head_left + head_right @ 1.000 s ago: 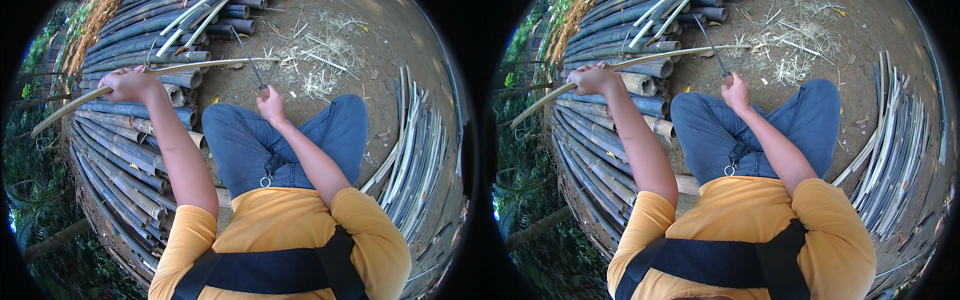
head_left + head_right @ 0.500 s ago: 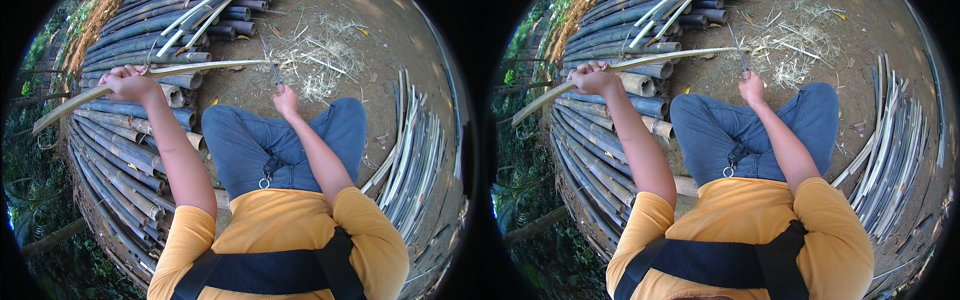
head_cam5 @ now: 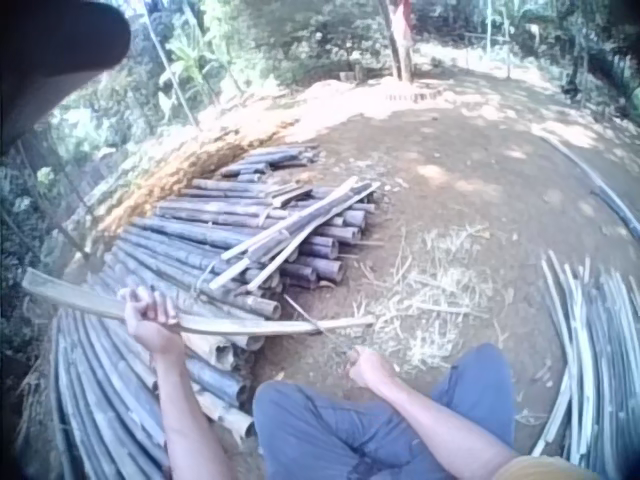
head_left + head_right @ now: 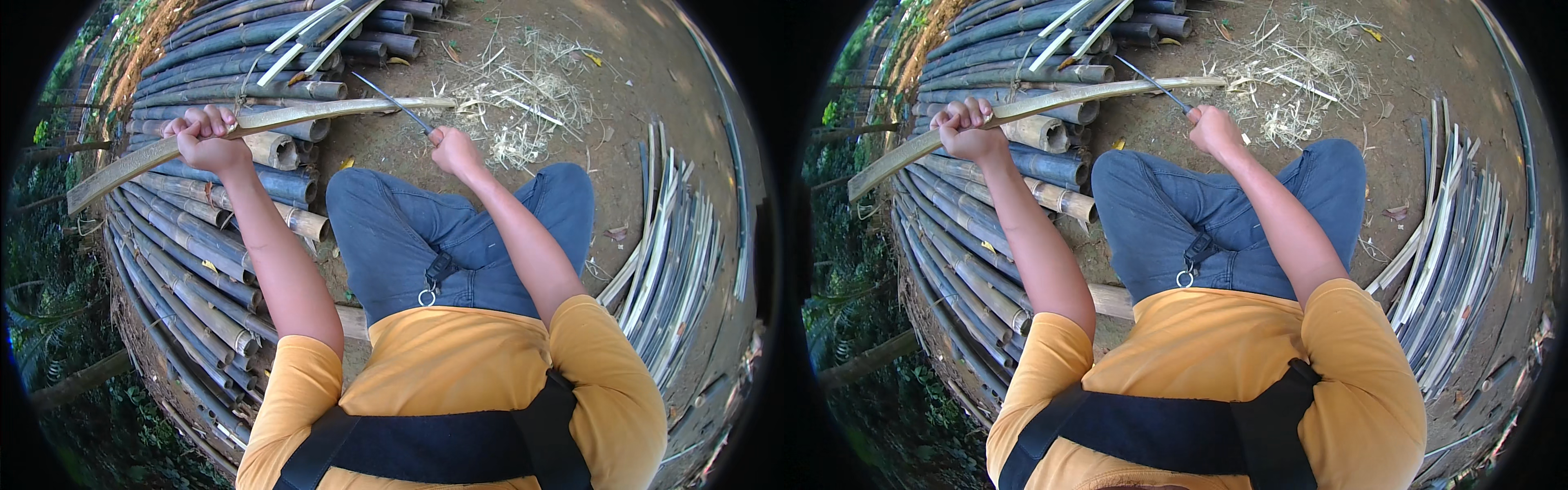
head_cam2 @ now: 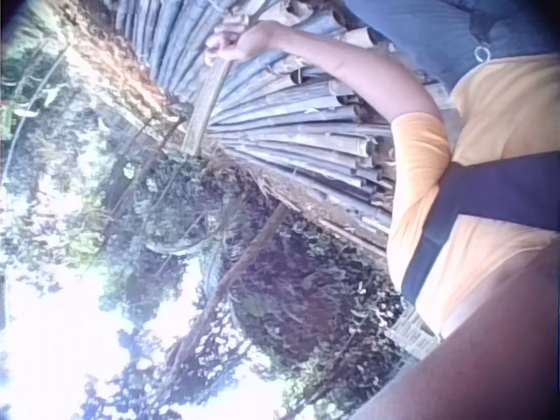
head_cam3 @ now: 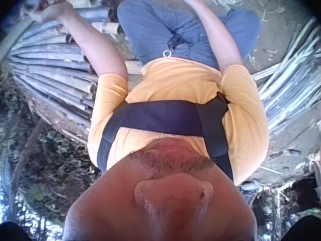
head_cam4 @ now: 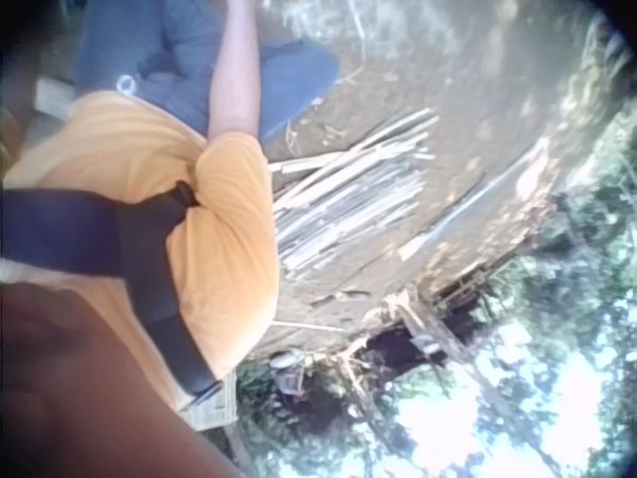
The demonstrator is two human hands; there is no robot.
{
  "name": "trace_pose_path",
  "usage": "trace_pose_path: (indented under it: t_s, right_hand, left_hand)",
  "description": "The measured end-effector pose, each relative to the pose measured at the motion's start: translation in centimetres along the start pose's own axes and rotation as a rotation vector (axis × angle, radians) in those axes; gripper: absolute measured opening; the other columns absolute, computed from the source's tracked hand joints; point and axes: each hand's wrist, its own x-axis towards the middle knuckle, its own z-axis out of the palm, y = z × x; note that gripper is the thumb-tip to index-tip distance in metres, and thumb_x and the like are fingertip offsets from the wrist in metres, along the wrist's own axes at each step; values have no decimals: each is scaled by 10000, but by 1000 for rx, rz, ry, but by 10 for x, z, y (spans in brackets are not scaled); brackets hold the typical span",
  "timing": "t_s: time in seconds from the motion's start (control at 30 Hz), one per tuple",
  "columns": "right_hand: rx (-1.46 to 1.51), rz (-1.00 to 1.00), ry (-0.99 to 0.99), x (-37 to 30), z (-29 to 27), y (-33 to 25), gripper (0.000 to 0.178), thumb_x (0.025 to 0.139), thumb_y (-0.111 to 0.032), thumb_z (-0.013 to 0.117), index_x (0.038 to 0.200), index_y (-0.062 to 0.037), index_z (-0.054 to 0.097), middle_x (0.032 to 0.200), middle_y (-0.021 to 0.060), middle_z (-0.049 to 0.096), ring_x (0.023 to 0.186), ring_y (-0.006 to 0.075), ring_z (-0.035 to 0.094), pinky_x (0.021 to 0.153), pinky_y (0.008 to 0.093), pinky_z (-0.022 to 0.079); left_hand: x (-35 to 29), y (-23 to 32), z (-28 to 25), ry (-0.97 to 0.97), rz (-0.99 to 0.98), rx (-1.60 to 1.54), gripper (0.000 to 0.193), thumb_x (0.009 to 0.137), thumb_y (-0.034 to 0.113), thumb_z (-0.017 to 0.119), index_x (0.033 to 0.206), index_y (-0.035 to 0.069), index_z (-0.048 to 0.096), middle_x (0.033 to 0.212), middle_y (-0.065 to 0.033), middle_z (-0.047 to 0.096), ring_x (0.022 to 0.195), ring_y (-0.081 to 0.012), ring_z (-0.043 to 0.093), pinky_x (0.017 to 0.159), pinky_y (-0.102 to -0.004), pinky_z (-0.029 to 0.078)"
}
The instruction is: The person sits on the ground and uses a knife to strip a thin layer of outer skin from a long bamboo stalk, pulling the knife along the length of the stalk while holding it with the other hand.
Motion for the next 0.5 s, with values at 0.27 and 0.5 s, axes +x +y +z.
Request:
trace_pose_path:
  t_s: [0.27,0.5]
  right_hand:
    - [-12,-94,97,-20,25,3,205,979,-240,549,1038,-71,651,1013,222,701,965,423,669,806,514,517]
    - [-199,-80,83,-18,11,-15,252,1008,-287,509,1053,-84,652,1003,217,708,975,406,680,826,522,524]
  left_hand:
    - [-7,-3,-4,60,3,-53,135,744,59,376,771,161,292,583,-2,303,444,-134,300,439,-309,346]
    - [-10,-1,-20,29,-4,-48,129,739,66,387,739,155,293,585,0,307,457,-139,308,449,-305,350]
